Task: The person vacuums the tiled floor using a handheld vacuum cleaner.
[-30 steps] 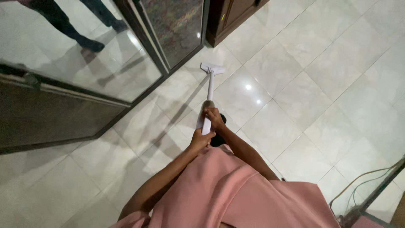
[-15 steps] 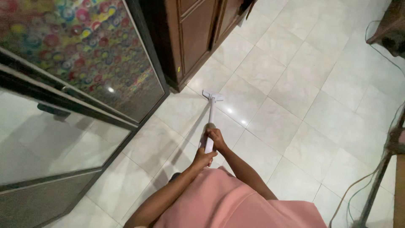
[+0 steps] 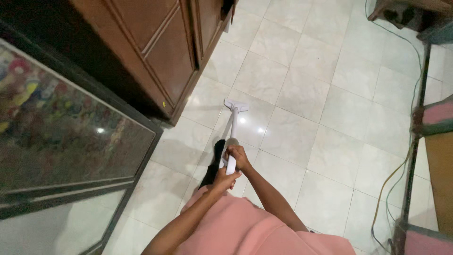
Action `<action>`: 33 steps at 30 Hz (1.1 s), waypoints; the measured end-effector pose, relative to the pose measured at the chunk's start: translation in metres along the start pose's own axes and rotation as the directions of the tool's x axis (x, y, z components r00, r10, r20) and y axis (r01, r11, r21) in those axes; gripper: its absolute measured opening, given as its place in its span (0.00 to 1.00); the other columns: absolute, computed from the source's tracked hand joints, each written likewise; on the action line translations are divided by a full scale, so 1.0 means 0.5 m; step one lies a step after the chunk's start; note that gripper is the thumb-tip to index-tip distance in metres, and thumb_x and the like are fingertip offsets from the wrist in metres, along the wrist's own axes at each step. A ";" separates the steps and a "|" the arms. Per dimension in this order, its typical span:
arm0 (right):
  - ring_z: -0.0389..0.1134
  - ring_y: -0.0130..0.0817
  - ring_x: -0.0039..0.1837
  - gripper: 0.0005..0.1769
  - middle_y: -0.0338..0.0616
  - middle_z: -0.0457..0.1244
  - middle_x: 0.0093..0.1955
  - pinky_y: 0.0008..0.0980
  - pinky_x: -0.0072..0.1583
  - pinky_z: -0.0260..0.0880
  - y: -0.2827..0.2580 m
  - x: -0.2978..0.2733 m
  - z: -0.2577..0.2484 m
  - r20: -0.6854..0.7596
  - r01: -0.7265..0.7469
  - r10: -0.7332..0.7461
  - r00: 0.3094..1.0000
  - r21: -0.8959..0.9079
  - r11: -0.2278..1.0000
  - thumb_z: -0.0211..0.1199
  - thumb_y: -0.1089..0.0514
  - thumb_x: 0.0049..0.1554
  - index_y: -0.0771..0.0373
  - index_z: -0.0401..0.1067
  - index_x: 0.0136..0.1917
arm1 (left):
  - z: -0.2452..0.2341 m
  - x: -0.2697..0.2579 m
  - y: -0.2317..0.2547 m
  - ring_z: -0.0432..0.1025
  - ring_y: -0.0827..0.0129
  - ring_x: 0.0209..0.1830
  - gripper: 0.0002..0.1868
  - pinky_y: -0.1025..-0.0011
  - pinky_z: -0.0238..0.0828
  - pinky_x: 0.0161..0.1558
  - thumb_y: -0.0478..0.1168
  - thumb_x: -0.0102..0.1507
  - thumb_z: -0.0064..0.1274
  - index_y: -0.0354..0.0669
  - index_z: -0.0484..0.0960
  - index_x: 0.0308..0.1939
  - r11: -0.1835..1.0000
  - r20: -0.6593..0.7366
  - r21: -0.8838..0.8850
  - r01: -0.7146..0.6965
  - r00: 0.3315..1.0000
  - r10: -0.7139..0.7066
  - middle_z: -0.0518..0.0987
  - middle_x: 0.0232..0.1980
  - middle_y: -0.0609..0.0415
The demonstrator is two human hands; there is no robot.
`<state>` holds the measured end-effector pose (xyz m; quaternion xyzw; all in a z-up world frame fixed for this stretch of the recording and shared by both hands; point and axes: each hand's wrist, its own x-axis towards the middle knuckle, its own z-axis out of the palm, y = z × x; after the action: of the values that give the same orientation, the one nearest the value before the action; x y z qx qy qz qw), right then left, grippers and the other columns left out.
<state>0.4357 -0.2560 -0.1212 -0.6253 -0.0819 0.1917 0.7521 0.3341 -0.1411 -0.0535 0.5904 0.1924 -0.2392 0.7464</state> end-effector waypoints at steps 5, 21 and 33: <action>0.64 0.33 0.35 0.26 0.46 0.63 0.31 0.33 0.40 0.67 -0.036 0.154 -0.085 -0.024 0.078 -0.079 0.997 -0.063 0.995 0.50 0.51 0.66 0.69 0.70 0.32 | 0.003 0.159 0.107 0.64 0.77 0.12 0.12 0.74 0.59 0.16 0.42 0.61 0.62 0.38 0.77 0.35 0.996 0.039 0.085 -0.008 0.999 0.004 0.70 0.18 0.59; 0.64 0.34 0.32 0.29 0.47 0.63 0.28 0.33 0.37 0.66 -0.222 0.583 -0.384 -0.125 -0.009 0.025 0.992 0.123 0.992 0.51 0.45 0.65 0.67 0.70 0.30 | 0.144 0.587 0.499 0.63 0.76 0.13 0.13 0.72 0.60 0.16 0.41 0.63 0.62 0.39 0.74 0.35 0.995 0.141 0.099 -0.009 0.990 -0.005 0.69 0.19 0.61; 0.62 0.31 0.30 0.26 0.44 0.63 0.28 0.30 0.35 0.63 -0.279 0.813 -0.642 -0.063 -0.032 0.038 0.997 0.094 0.995 0.52 0.48 0.64 0.66 0.71 0.31 | 0.296 0.821 0.628 0.62 0.75 0.13 0.12 0.73 0.60 0.16 0.42 0.62 0.61 0.39 0.76 0.37 0.994 0.097 0.105 0.038 0.994 -0.048 0.69 0.19 0.59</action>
<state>0.9494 -0.4094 -0.0987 -0.5969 -0.0375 0.1882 0.7790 0.8513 -0.2793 -0.0058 0.6112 0.1551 -0.2941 0.7183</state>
